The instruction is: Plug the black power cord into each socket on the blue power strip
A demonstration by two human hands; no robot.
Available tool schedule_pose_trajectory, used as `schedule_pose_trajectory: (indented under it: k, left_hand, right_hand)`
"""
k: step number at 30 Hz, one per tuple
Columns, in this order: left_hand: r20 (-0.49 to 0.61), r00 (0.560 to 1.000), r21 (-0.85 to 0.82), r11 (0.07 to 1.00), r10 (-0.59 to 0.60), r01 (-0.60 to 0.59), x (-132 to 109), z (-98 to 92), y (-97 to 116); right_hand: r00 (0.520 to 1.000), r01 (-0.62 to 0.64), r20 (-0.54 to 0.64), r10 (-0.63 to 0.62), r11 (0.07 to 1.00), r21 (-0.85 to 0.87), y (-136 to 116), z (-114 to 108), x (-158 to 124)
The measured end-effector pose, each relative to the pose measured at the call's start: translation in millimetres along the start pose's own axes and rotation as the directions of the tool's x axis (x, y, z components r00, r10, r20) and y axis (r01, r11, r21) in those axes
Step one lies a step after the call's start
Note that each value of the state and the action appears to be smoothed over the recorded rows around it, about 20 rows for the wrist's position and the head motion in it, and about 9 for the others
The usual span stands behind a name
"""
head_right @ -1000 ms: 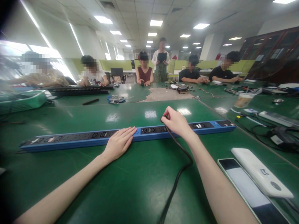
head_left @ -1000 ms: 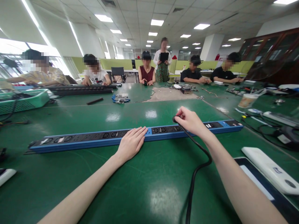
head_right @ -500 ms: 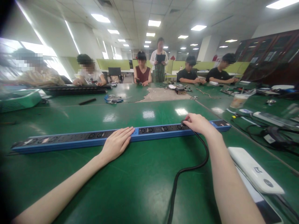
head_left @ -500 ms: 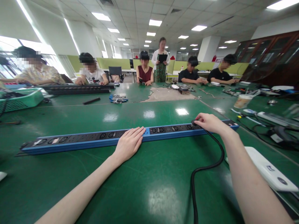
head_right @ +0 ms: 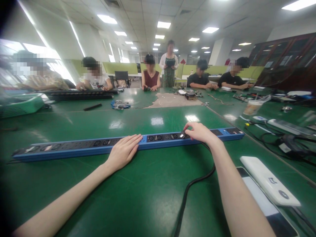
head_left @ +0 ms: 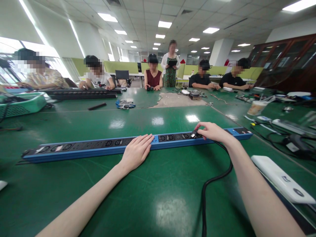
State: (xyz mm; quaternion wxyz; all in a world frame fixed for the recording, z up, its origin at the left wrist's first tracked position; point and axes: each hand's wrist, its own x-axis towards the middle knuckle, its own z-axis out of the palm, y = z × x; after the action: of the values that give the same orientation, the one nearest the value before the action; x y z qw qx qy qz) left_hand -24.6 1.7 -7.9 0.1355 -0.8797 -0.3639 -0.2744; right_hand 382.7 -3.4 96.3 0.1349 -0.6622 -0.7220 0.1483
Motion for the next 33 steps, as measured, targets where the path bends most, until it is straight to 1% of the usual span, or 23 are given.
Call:
schedule_pose_trajectory:
  k: [4,7,10,14,16,19,21,22,24,26,27,28,29,31,33]
  left_hand:
    - [0.009,1.0,0.0,1.0,-0.002,0.002,0,0.5,-1]
    - [0.01,1.0,-0.005,1.0,-0.006,0.006,0,0.6,-1]
    - [0.008,1.0,-0.01,1.0,-0.006,0.006,0,0.3,0]
    - [0.001,1.0,-0.013,1.0,-0.002,0.002,0,0.1,0]
    - [-0.009,1.0,-0.014,1.0,0.002,-0.002,0,0.2,0]
    - [-0.011,1.0,-0.012,1.0,0.005,-0.005,0,0.2,0]
    - [-0.009,1.0,-0.013,1.0,0.004,-0.004,0,0.1,0]
    - [-0.008,1.0,-0.014,1.0,0.004,-0.004,0,0.0,0]
    - [-0.011,1.0,-0.018,1.0,0.005,-0.005,0,0.1,0]
    - [-0.021,1.0,-0.024,1.0,0.008,-0.009,0,0.1,0]
    - [-0.025,1.0,-0.026,1.0,0.009,-0.01,0,0.1,0]
    - [-0.026,1.0,-0.028,1.0,0.009,-0.01,0,0.1,0]
    - [-0.024,1.0,-0.029,1.0,0.007,-0.008,0,0.0,0]
    - [-0.018,1.0,-0.029,1.0,0.005,-0.005,0,-0.2,0]
    - [-0.014,1.0,-0.028,1.0,0.003,-0.003,0,-0.5,0]
  right_hand:
    - [0.998,0.002,0.058,-0.008,0.994,0.108,3,-2,1]
    - [1.0,-0.002,0.024,-0.004,0.97,0.243,1,0,1]
    - [1.0,-0.003,-0.004,0.005,0.928,0.374,-6,0,-2]
    - [0.997,-0.036,0.081,-0.005,0.865,0.501,-17,-2,-6]
    - [0.998,-0.065,0.058,0.039,0.82,0.569,-19,-2,-7]
    - [0.99,-0.084,-0.028,0.136,0.748,0.659,-15,-1,-5]
    - [0.991,-0.096,-0.004,0.132,0.736,0.67,-12,-1,-3]
    - [0.995,-0.09,0.022,0.1,0.754,0.651,-10,0,-2]
    - [0.997,-0.061,0.079,0.022,0.835,0.546,-7,0,-1]
    - [0.995,-0.015,0.094,-0.019,0.937,0.349,-5,0,-1]
    - [0.997,0.002,0.07,-0.017,0.976,0.216,-3,0,-1]
    - [1.0,0.012,0.021,-0.013,0.998,0.07,-2,-1,-1]
    - [0.999,0.021,-0.046,-0.025,0.997,-0.075,-1,-2,-2]
    - [0.98,0.043,-0.174,-0.1,0.952,-0.304,0,-5,-4]
    - [0.959,0.079,-0.217,-0.18,0.911,-0.405,-2,-7,-5]
